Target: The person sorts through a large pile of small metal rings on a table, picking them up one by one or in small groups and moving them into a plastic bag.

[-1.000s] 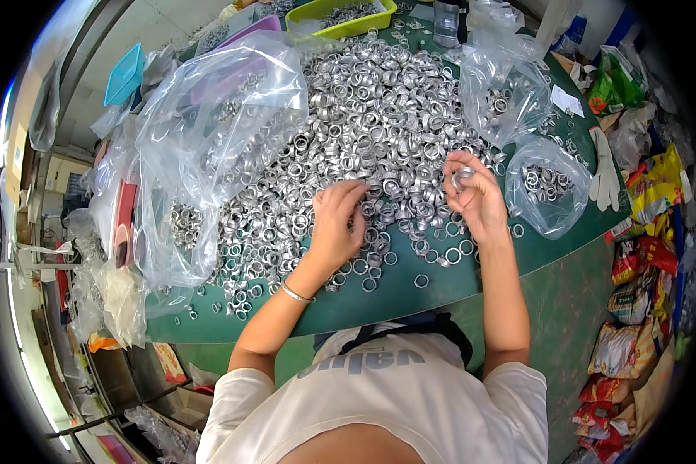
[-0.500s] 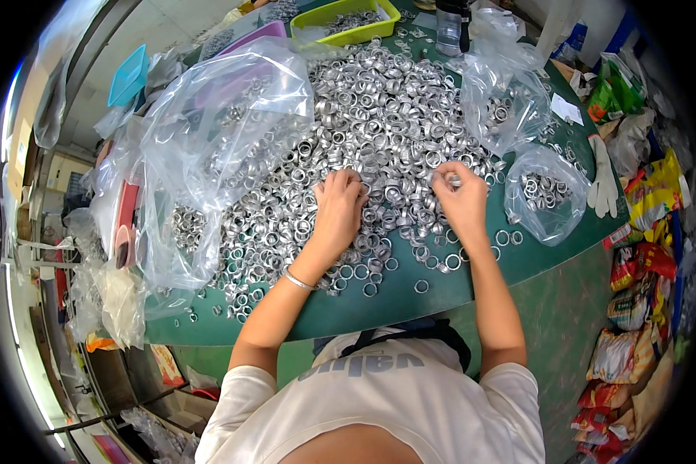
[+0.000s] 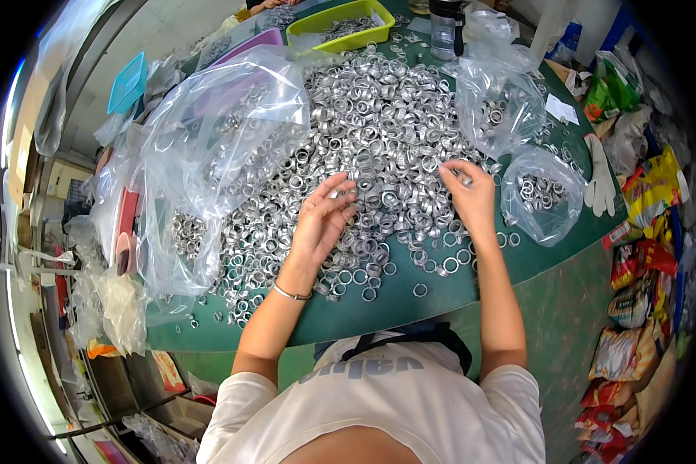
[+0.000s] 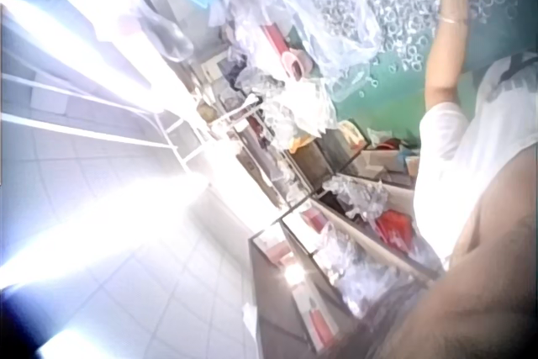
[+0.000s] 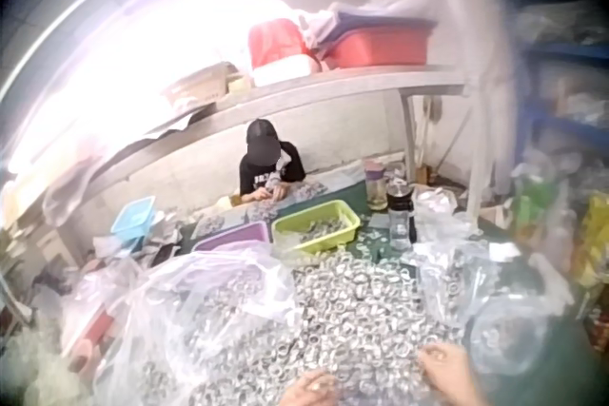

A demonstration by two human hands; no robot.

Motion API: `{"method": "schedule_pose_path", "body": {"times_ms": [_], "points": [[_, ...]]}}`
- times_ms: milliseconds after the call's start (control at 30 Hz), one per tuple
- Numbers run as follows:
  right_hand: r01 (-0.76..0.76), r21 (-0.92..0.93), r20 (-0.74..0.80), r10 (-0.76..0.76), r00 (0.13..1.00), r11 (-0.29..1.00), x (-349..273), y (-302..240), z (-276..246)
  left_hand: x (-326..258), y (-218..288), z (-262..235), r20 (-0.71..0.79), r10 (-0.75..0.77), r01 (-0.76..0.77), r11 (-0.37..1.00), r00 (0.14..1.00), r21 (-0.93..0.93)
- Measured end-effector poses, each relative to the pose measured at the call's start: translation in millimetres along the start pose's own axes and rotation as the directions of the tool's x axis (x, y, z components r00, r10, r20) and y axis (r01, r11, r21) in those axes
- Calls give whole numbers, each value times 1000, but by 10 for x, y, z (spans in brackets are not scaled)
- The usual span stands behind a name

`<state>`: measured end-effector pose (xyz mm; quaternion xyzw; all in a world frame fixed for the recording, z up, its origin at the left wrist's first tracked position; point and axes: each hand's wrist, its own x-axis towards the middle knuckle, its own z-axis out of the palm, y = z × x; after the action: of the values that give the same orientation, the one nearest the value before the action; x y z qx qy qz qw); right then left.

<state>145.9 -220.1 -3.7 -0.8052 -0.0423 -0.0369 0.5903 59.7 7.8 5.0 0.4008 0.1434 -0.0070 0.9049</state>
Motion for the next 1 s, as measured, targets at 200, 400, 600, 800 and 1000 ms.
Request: {"method": "schedule_pose_path", "body": {"times_ms": [200,400,600,800,1000], "points": [[122,-633,-14,-169,985,764,106,-5,232,17,-98,5,-25,52,-43,966,998,254],[-152,99,121,140,983,983,117,128,45,-70,-49,23,-83,102,-45,858,991,511],[-404,814,360,183,915,417,148,-29,-114,-1,-99,-70,201,482,-319,175,853,931],[246,-102,-27,-250,968,964,257,-34,126,87,-114,-46,293,536,-263,-134,792,955],[348,-285,12,-360,933,893,269,91,210,174,-126,1,325,578,-262,-193,749,946]]}}
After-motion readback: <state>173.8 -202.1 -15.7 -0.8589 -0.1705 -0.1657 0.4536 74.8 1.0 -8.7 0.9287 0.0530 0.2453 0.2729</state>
